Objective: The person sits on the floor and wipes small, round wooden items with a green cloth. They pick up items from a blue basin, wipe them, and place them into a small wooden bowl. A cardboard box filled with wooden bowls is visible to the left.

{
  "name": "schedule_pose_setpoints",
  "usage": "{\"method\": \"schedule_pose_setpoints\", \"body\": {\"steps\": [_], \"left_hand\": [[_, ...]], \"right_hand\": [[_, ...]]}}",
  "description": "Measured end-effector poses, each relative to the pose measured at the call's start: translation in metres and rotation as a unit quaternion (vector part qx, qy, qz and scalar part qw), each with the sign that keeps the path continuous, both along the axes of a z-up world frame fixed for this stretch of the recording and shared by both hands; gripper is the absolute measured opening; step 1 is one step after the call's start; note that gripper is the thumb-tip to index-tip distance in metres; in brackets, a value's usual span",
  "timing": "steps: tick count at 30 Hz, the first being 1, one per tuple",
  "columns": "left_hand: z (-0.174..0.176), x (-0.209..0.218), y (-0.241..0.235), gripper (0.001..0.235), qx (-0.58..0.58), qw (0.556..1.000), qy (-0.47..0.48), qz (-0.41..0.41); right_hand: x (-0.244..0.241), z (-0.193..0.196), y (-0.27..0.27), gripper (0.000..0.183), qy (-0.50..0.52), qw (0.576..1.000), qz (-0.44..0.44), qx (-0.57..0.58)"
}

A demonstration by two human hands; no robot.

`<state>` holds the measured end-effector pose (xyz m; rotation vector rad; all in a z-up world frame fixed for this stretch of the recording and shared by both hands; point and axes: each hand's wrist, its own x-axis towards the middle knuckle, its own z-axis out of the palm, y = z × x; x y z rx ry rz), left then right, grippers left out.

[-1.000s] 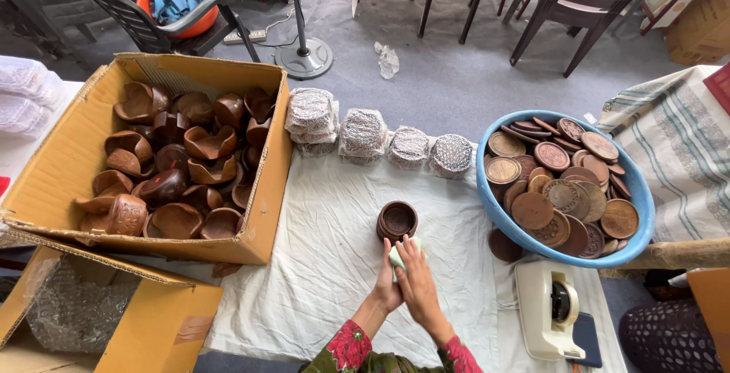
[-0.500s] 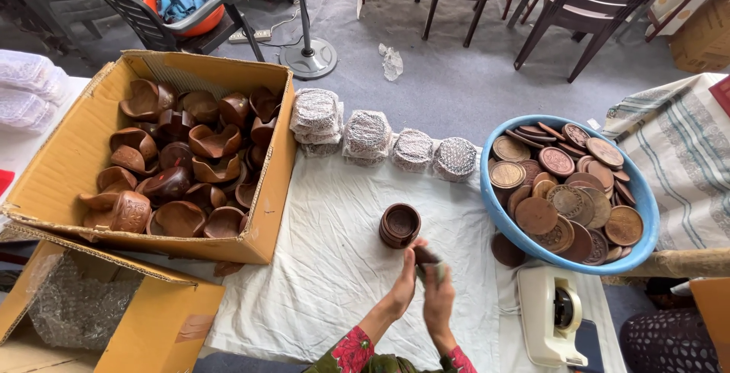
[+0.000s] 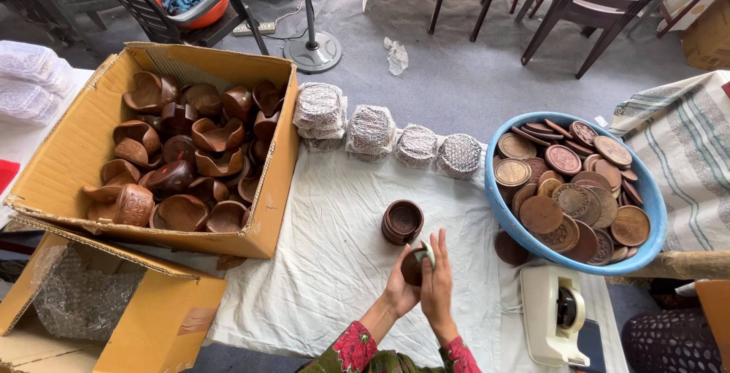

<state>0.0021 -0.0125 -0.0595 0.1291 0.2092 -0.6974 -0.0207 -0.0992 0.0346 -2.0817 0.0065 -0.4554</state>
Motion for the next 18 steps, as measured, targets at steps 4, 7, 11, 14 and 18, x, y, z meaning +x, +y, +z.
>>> {"method": "schedule_pose_setpoints", "body": {"steps": [4,7,11,14,18], "left_hand": [[0.044,0.009,0.002,0.062,0.073,0.991,-0.082,0.078],[0.042,0.009,0.001,0.067,0.154,0.972,-0.157,0.088],[-0.001,0.004,-0.007,0.065,0.482,0.792,-0.342,0.154],[0.026,-0.010,-0.005,0.064,0.650,0.594,-0.451,0.145],[0.031,-0.015,0.000,0.072,0.714,0.498,-0.482,0.098]], "right_hand": [[-0.008,-0.009,0.016,0.053,-0.025,0.997,0.069,0.011],[-0.018,-0.018,0.021,0.056,-0.006,0.993,0.121,0.007],[-0.016,-0.045,0.011,0.059,0.120,0.941,0.119,0.292],[-0.006,-0.057,-0.008,0.058,0.187,0.836,0.088,0.508],[-0.007,-0.064,-0.026,0.057,0.221,0.722,0.079,0.651]]}}
